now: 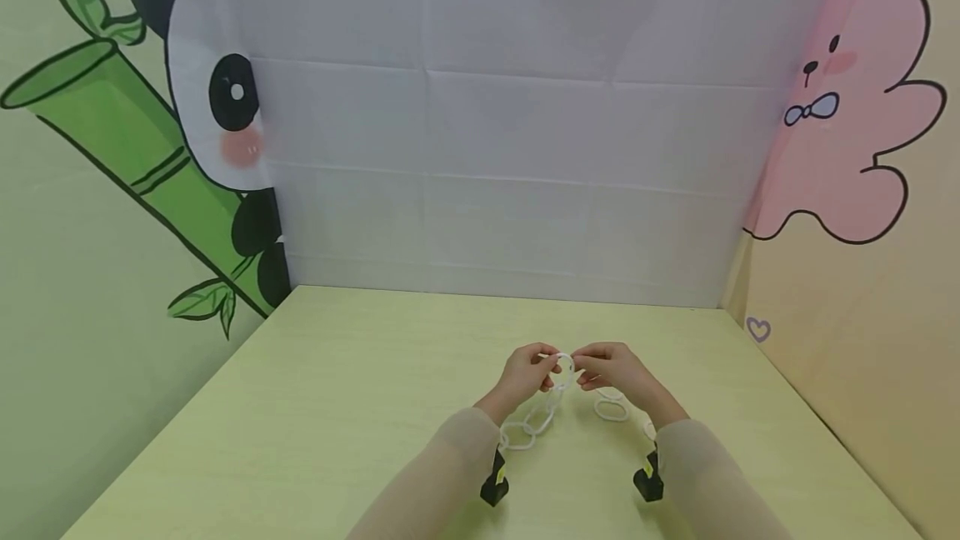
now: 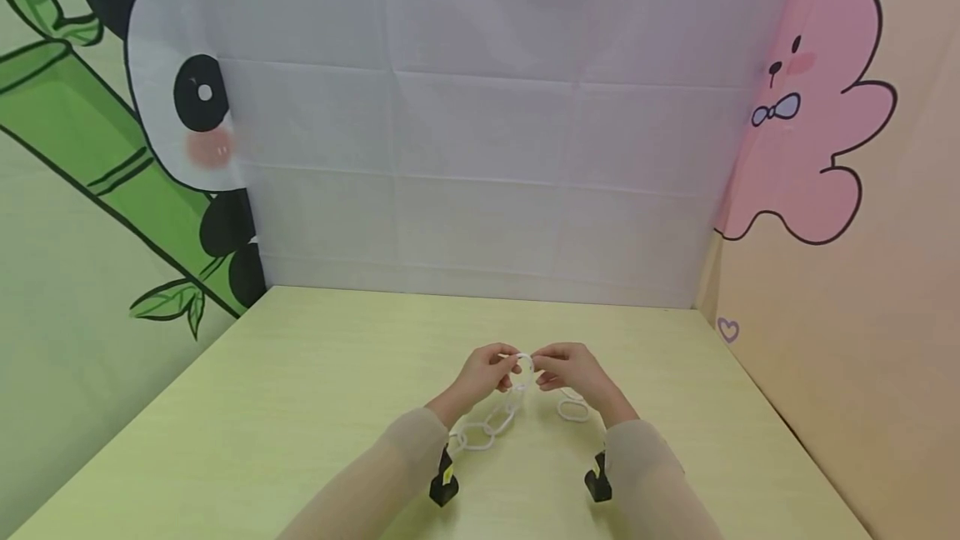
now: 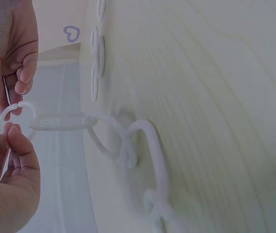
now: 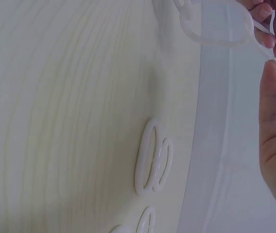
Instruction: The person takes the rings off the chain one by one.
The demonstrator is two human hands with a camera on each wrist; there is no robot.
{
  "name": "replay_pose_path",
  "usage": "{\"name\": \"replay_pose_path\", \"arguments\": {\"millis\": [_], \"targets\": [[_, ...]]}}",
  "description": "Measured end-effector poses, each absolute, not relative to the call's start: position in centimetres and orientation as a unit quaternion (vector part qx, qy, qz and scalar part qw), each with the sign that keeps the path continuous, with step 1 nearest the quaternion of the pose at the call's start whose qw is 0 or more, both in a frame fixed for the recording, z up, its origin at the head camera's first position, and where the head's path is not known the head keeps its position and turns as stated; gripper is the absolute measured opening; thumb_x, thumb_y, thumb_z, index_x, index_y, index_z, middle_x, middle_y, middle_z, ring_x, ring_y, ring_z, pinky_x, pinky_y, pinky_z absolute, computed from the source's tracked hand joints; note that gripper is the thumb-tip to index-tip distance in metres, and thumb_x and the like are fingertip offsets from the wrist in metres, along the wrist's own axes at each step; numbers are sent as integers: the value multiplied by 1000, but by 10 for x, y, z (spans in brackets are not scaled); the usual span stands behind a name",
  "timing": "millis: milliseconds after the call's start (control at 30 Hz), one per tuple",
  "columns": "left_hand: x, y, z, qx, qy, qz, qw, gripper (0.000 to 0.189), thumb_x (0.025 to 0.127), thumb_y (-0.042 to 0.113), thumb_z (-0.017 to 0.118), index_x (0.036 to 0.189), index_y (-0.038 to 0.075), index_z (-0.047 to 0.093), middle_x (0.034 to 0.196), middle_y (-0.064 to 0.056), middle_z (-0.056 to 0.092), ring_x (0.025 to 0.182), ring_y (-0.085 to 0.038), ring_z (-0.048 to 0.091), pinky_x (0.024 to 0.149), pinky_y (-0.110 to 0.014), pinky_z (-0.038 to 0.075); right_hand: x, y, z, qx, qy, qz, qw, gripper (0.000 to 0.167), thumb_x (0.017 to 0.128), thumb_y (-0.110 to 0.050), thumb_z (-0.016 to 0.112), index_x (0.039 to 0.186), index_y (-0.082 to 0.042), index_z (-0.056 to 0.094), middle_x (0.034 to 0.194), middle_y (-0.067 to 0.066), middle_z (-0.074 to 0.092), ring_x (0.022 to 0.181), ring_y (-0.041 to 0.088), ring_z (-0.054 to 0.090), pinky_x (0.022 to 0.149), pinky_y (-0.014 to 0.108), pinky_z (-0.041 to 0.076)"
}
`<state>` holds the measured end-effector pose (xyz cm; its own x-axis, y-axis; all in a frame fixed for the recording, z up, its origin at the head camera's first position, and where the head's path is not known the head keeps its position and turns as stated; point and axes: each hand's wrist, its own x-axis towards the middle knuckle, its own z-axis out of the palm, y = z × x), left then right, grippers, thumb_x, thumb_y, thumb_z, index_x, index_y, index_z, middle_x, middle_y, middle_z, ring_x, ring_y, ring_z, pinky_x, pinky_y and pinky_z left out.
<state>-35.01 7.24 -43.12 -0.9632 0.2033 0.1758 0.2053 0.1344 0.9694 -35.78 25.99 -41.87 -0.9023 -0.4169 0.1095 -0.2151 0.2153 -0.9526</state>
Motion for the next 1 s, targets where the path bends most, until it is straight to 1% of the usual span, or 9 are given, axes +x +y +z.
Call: {"name": "replay_pose_path", "arguments": {"millis": [200,367,533,600,733,800,1000], "targets": [[-348,71,-432,-138,-750,-647,0,18,93,13,56,102,-2,62,83,-19,63,50,-8,49,50,-19,45,-357,258,-419,-195,779,-590,88,39,91,-18,60,111,14,55,96,28,59,73,19,61,69,35,53],[-347,71,-432,-143,-748,-648,-1,16,93,12,55,101,-1,62,88,-23,63,50,-7,49,50,-18,45,-356,256,-418,-202,784,-580,89,39,91,-19,60,111,15,55,93,23,61,72,19,61,69,35,54],[-346,69,-430,-145,-749,-646,-1,15,93,11,56,100,0,63,89,-24,63,50,-7,49,51,-18,46,-352,254,-414,-203,786,-577,90,38,91,-18,60,110,15,55,89,19,61,72,19,61,68,36,54],[-346,67,-430,-149,-749,-646,-1,15,93,12,56,99,0,63,87,-21,64,51,-7,49,52,-19,47,-351,252,-413,-201,787,-576,92,38,91,-18,60,110,14,55,88,18,60,71,20,61,68,36,54],[-345,65,-432,-175,-748,-641,12,15,93,16,57,97,3,64,80,-11,65,51,-8,51,53,-22,50,-349,250,-412,-196,789,-574,96,36,91,-20,61,108,12,56,88,18,60,71,19,61,68,36,54],[-345,64,-432,-182,-749,-637,16,16,93,17,57,98,3,64,78,-7,65,52,-9,51,53,-24,50,-349,250,-411,-194,790,-573,99,37,90,-21,62,107,11,57,88,19,60,71,19,61,68,35,54],[-342,66,-428,-162,-754,-636,1,17,93,10,55,102,-2,63,86,-18,64,52,-9,49,54,-22,49,-349,249,-413,-197,792,-569,100,37,90,-21,62,104,13,57,83,14,59,70,19,60,68,36,54]]}}
